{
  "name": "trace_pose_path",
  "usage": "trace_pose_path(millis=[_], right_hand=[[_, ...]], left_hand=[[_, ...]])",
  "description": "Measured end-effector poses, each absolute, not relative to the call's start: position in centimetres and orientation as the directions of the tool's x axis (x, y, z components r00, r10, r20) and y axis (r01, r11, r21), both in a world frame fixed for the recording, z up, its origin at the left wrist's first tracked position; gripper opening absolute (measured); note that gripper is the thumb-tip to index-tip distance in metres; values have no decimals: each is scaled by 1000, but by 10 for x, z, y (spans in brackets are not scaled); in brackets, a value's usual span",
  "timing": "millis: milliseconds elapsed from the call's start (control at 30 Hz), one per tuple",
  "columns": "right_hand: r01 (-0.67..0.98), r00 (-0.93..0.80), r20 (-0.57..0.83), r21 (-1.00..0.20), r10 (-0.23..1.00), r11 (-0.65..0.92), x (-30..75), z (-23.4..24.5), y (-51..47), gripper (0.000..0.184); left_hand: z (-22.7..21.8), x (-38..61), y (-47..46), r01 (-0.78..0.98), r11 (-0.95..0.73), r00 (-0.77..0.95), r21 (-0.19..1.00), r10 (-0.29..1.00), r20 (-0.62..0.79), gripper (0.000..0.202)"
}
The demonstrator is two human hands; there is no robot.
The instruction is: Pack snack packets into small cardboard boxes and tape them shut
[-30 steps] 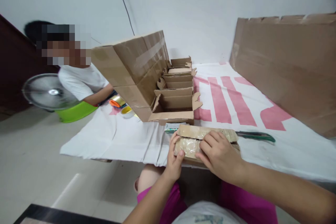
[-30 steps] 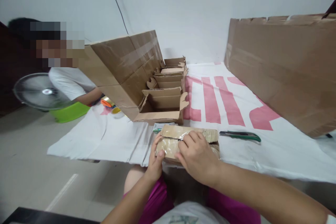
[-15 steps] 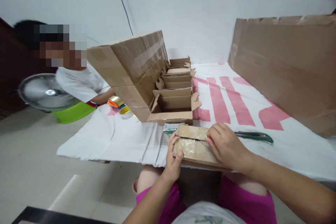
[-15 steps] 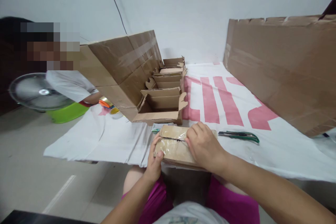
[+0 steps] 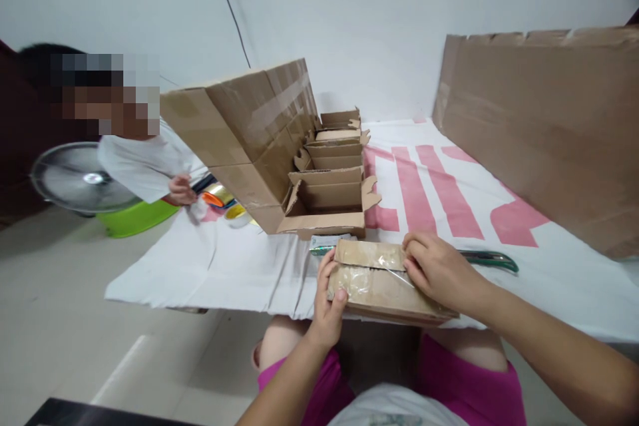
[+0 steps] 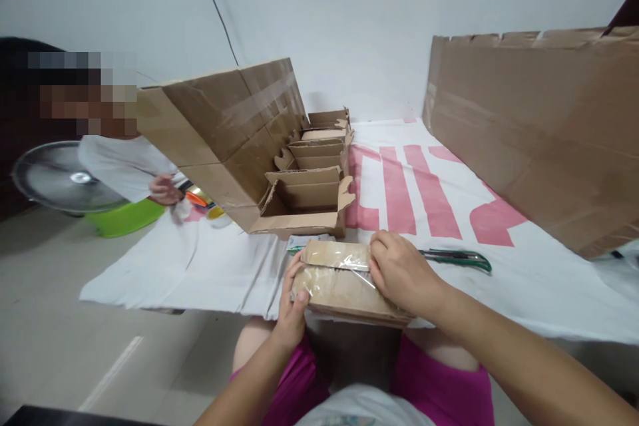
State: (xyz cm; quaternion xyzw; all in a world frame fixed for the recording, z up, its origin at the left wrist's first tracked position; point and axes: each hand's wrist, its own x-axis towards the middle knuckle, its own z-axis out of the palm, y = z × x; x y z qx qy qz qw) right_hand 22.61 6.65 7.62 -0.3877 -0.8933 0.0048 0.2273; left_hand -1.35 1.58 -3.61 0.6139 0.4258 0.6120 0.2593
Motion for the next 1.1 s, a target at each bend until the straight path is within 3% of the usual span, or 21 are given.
trace_pose_path(millis=[200, 467, 767, 1100], right_hand=[[714, -549, 410, -224, 729, 663, 235, 77, 64, 12], [664, -468, 468, -375, 750, 647, 247, 79, 60, 15], [661, -527, 439, -327, 728, 676, 246, 78, 54, 16], [623, -516, 456, -382, 725, 683, 252, 78, 58, 18]], left_hand=[[-37, -14, 15, 222, -476, -129, 851, 851, 509, 44], [-34, -14, 14, 234, -470, -117, 851, 855, 504, 44], [-38, -14, 16, 194, -514, -98, 836, 837, 538, 43], [-37, -13, 16, 176, -475, -134, 862, 856, 499, 46]])
